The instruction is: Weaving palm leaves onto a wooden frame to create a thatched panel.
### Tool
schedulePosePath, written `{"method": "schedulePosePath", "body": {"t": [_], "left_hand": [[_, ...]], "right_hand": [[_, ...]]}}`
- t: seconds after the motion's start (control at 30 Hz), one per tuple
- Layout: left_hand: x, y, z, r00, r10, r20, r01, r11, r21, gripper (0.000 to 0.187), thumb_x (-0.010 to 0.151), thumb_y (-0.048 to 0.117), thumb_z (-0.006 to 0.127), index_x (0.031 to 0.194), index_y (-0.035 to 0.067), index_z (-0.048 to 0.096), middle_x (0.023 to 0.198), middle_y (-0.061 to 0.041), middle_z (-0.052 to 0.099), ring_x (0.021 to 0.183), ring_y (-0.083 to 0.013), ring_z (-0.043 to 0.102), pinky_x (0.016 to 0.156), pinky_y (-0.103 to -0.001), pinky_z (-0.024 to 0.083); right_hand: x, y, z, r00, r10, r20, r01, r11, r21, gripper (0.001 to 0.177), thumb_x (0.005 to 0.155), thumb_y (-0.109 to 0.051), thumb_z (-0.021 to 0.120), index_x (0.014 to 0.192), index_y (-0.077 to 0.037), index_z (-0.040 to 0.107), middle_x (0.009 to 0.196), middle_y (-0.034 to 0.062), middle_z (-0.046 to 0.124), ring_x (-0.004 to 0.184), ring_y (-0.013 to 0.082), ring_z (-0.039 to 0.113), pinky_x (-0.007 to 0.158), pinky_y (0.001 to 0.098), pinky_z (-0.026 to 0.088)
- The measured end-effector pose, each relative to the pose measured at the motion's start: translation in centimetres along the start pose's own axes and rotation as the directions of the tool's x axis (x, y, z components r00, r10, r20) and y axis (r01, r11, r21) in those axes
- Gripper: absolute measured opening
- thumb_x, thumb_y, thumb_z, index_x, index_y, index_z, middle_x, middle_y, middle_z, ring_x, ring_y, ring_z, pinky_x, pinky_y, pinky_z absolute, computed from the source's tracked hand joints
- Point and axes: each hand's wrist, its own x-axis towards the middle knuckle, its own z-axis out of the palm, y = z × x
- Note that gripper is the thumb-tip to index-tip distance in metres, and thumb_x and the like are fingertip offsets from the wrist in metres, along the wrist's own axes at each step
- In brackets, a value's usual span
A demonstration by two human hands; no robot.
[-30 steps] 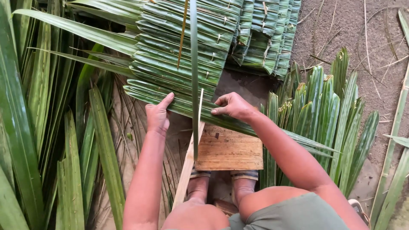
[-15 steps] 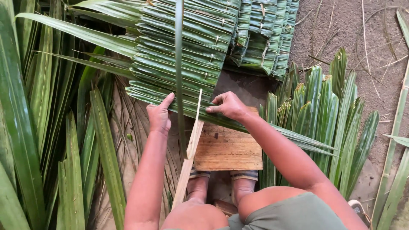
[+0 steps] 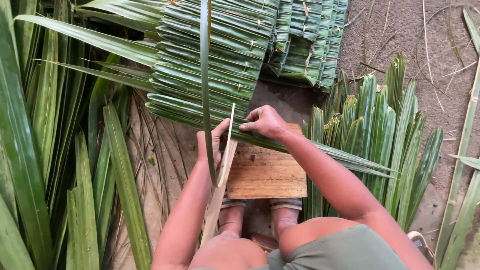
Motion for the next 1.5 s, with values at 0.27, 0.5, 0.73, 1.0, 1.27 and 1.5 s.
{"method": "schedulePosePath", "body": {"t": [0.27, 0.5, 0.73, 1.0, 1.27, 1.5], "left_hand": [[0.7, -1.5, 0.0, 0.98, -0.174, 0.093, 0.186, 0.974, -0.132, 0.038, 0.078, 0.012, 0.091, 0.105, -0.009, 0.075, 0.104, -0.023, 0.074, 0.09, -0.0237, 0.069, 0.085, -0.043, 0.061], [-0.6, -1.1, -0.3, 0.994, 0.109, -0.001, -0.109, 0.994, 0.007, 0.03, 0.067, 0.005, 0.096, 0.091, -0.002, 0.079, 0.085, -0.012, 0.077, 0.073, -0.0119, 0.066, 0.071, -0.035, 0.059], [0.7, -2.2, -0.6, 0.991, 0.134, -0.006, -0.133, 0.991, 0.032, 0.033, 0.067, 0.006, 0.098, 0.092, -0.004, 0.079, 0.084, -0.014, 0.076, 0.075, -0.0129, 0.066, 0.07, -0.036, 0.059], [-2.2, 0.3, 0.5, 0.997, 0.071, -0.025, -0.071, 0.997, 0.008, 0.028, 0.067, 0.008, 0.095, 0.083, -0.006, 0.078, 0.073, -0.013, 0.073, 0.063, -0.0121, 0.061, 0.064, -0.033, 0.057], [1.2, -3.1, -1.2, 0.989, 0.144, -0.014, -0.143, 0.989, 0.047, 0.027, 0.067, 0.007, 0.098, 0.082, -0.002, 0.079, 0.073, -0.01, 0.074, 0.067, -0.0082, 0.062, 0.065, -0.032, 0.057], [-0.3, -1.4, -0.3, 0.993, 0.113, -0.017, -0.112, 0.993, 0.031, 0.025, 0.07, 0.013, 0.095, 0.073, -0.004, 0.076, 0.061, -0.01, 0.066, 0.057, -0.0091, 0.054, 0.059, -0.033, 0.053]], "right_hand": [[-0.7, -0.7, 0.0, 1.0, -0.005, -0.025, 0.004, 1.0, -0.024, 0.028, 0.068, -0.043, 0.092, 0.087, -0.024, 0.083, 0.074, 0.0001, 0.077, 0.081, 0.0178, 0.075, 0.073, 0.0309, 0.056], [-8.4, -2.2, -1.0, 0.846, -0.426, -0.32, 0.357, 0.899, -0.253, 0.025, 0.09, -0.029, 0.075, 0.114, -0.021, 0.075, 0.095, 0.0015, 0.07, 0.089, 0.0175, 0.072, 0.08, 0.0346, 0.058], [-9.3, -0.6, 0.7, 0.932, -0.287, -0.221, 0.278, 0.958, -0.072, 0.036, 0.09, -0.016, 0.072, 0.126, -0.01, 0.072, 0.1, 0.0083, 0.069, 0.094, 0.0224, 0.072, 0.08, 0.033, 0.06], [-8.5, 0.0, 1.6, 0.957, -0.226, -0.181, 0.226, 0.974, -0.021, 0.045, 0.089, -0.013, 0.073, 0.133, -0.004, 0.067, 0.107, 0.0123, 0.066, 0.1, 0.0221, 0.072, 0.081, 0.0298, 0.062], [-8.0, 0.6, 2.7, 0.979, -0.06, -0.195, 0.08, 0.992, 0.099, 0.05, 0.09, -0.022, 0.073, 0.137, -0.007, 0.065, 0.116, 0.0125, 0.069, 0.109, 0.0216, 0.071, 0.091, 0.0338, 0.061], [-4.4, 1.2, 5.1, 0.981, 0.054, -0.188, -0.019, 0.983, 0.18, 0.055, 0.089, -0.029, 0.075, 0.137, -0.004, 0.063, 0.119, 0.0115, 0.075, 0.108, 0.0182, 0.072, 0.09, 0.0334, 0.06]]}}
